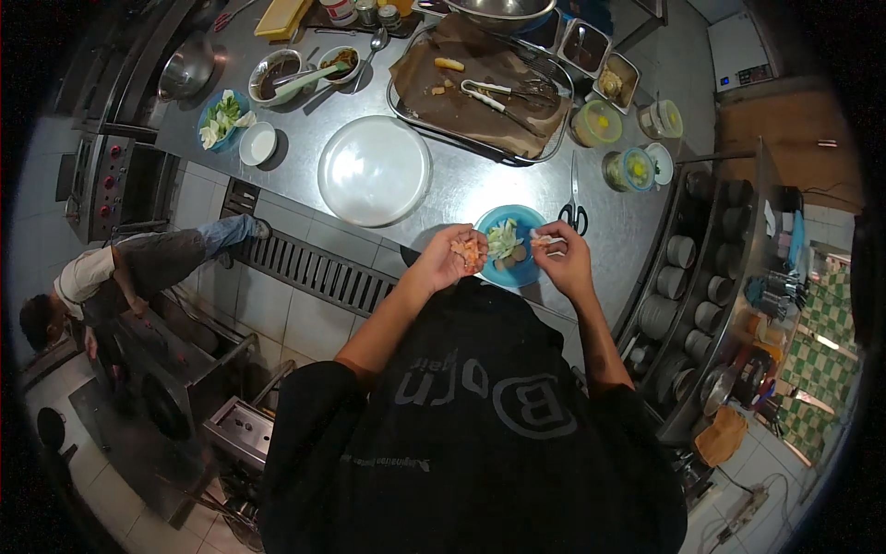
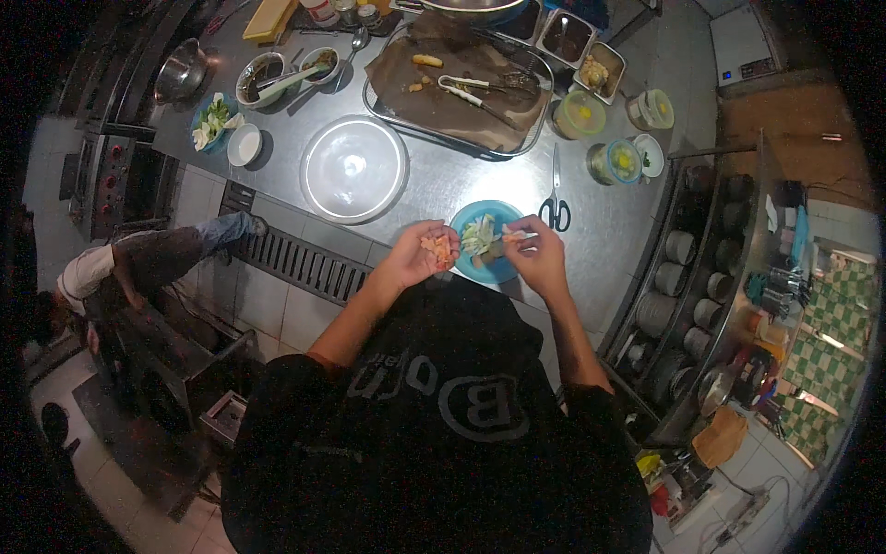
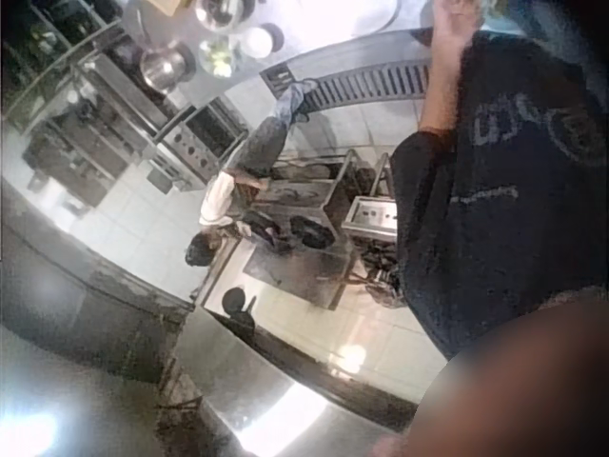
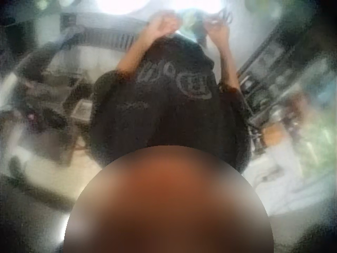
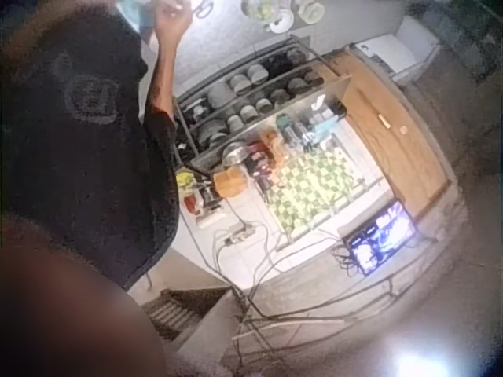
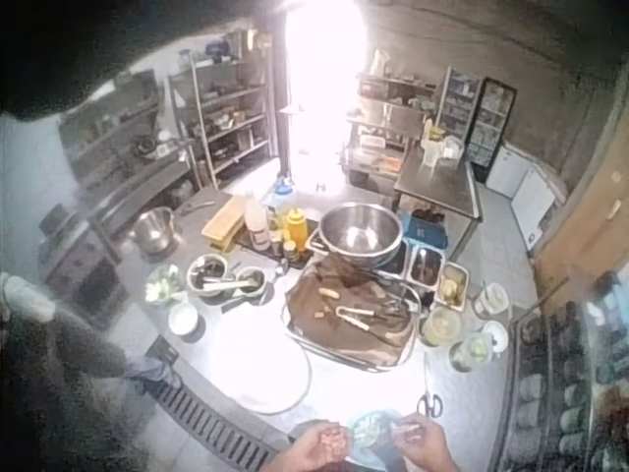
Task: The person prepares food in a commercial kitchen by first arranging ingredients on a plate, then transferring them to a wok to stir-fry while adding liquids and seasonings from various containers and a ladle.
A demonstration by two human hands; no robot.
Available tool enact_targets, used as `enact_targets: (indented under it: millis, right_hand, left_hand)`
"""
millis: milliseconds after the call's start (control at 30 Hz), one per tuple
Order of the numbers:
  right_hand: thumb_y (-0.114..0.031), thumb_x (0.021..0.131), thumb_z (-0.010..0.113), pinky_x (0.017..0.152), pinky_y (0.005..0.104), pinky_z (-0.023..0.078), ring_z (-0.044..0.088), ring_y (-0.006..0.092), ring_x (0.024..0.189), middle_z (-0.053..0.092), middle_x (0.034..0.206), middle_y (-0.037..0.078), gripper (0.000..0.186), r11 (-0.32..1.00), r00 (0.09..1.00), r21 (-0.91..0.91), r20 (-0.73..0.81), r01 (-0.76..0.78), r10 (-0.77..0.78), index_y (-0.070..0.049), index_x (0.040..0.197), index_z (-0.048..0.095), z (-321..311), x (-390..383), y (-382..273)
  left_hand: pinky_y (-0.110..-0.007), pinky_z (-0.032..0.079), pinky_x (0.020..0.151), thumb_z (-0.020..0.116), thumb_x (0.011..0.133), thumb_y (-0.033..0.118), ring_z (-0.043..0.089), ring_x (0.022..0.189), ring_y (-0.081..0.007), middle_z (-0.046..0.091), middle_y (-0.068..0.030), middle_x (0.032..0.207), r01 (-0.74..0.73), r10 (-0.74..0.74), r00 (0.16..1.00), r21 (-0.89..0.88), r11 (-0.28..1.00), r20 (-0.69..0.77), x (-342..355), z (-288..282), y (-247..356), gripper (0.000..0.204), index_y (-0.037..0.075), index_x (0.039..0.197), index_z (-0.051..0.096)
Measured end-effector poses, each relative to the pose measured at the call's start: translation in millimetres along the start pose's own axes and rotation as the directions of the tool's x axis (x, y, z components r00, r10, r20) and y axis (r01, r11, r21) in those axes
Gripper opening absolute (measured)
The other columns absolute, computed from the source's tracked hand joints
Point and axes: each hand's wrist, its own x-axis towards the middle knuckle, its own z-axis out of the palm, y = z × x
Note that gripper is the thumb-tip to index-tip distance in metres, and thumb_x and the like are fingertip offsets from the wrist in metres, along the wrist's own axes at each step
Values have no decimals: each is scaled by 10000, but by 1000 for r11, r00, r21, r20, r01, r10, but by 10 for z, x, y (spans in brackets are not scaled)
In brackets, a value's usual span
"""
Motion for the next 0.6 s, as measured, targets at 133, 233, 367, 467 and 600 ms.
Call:
enact_targets:
  millis: [133, 233, 367, 467, 600]
  right_hand:
    - [-9, 765, 704, 682, 301, 554, 650, 161, 849, 648, 1031, 92, 310, 992, 977, 104, 197, 66, -86, -41, 1064, 632, 150, -118, -743]
    - [1, 749, 713, 747, 347, 538, 641, 249, 901, 639, 1070, 115, 366, 948, 923, -65, 255, 313, -287, -59, 1101, 636, 278, -78, -771]
    - [11, 740, 709, 875, 429, 484, 589, 376, 994, 621, 1110, 156, 417, 796, 784, -147, 346, 587, -515, -81, 1143, 652, 445, -69, -750]
    - [7, 776, 691, 875, 434, 479, 591, 356, 1021, 624, 1136, 151, 374, 698, 636, -40, 451, 715, -626, -73, 1140, 663, 559, -237, -867]
    - [-12, 825, 685, 885, 392, 472, 602, 316, 1034, 650, 1125, 139, 258, 574, 440, 71, 568, 815, -695, -44, 1080, 697, 838, -601, -626]
  left_hand:
    - [-359, 551, 681, 502, 976, 307, 667, 799, -244, 666, -102, 906, -36, 36, 999, -42, 998, -7, -1, 398, -50, 300, 36, 972, 631]
    - [-366, 556, 718, 488, 989, 298, 665, 789, -250, 672, -106, 935, -35, 39, 998, -85, 996, 50, 21, 544, -119, 299, 36, 1028, 628]
    - [-370, 550, 770, 497, 996, 263, 658, 863, -223, 669, -86, 977, -189, 188, 982, -219, 957, -23, -166, 428, -289, 276, 22, 1047, 623]
    - [-353, 551, 763, 521, 976, 229, 649, 817, -201, 657, -80, 935, -345, 388, 922, -420, 839, 17, -296, 205, -640, 236, 18, 1033, 609]
    - [-297, 530, 739, 557, 929, 179, 636, 790, -151, 670, -48, 868, -522, 582, 809, -566, 638, -90, -459, -51, -1305, 153, 47, 896, 628]
